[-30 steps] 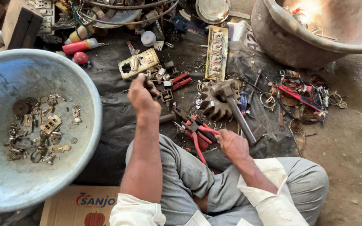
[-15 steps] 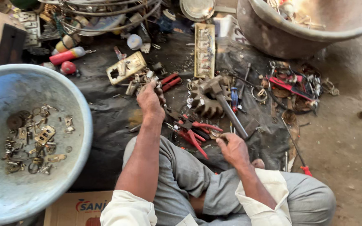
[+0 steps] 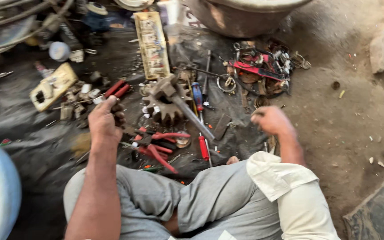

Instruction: The person uses a hammer and a punch to dismantle a metal gear and other scrap components by hand.

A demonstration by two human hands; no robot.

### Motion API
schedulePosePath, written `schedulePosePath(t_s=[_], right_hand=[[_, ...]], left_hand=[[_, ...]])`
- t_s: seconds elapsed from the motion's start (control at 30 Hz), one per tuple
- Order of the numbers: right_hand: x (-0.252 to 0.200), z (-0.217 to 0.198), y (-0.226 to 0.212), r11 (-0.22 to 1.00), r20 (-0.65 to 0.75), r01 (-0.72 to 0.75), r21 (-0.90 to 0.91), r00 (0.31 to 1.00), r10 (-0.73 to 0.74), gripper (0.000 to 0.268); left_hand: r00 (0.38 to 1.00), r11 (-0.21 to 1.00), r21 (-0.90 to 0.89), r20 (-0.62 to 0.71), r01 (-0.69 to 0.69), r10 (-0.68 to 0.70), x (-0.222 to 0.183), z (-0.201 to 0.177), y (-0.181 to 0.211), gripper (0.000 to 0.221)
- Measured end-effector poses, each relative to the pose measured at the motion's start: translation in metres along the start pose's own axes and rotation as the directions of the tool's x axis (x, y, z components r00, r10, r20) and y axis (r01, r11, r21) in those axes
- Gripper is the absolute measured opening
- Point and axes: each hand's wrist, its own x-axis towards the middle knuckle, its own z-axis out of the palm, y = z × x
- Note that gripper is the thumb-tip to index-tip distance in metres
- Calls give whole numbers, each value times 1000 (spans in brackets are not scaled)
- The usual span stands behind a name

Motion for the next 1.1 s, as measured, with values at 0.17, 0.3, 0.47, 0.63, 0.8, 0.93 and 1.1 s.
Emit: schedulePosePath(t_s=[0.17,0.3,0.47,0.63,0.8,0.93,1.1], right_hand=[[-25,33,-65,909,8,320,-267,944,-330,21],[-88,106,-146,712,-145,683,161,730,-667,23],[-104,201,-201,715,117,657,-239,750,-651,15],[-106,227,-220,455,-66,794,-402,471,-880,30],[-98,259,-234,446,-7,723,-528,522,-853,22],[-97,239,-233,613,-10,671,-418,671,-742,19],[-93,206,-213,567,-112,733,-376,572,-813,31]], left_hand=[[997,998,-60,69,-38,42,12,21,6,11],[997,995,-86,50,-50,54,18,21,8,16],[993,961,-275,103,-25,55,12,7,7,17],[992,956,-285,80,-75,102,6,1,1,14],[984,906,-421,132,-51,117,-2,-4,3,13],[984,912,-404,118,-75,133,-7,-32,14,17],[982,935,-325,69,-143,174,-2,-32,19,19]])
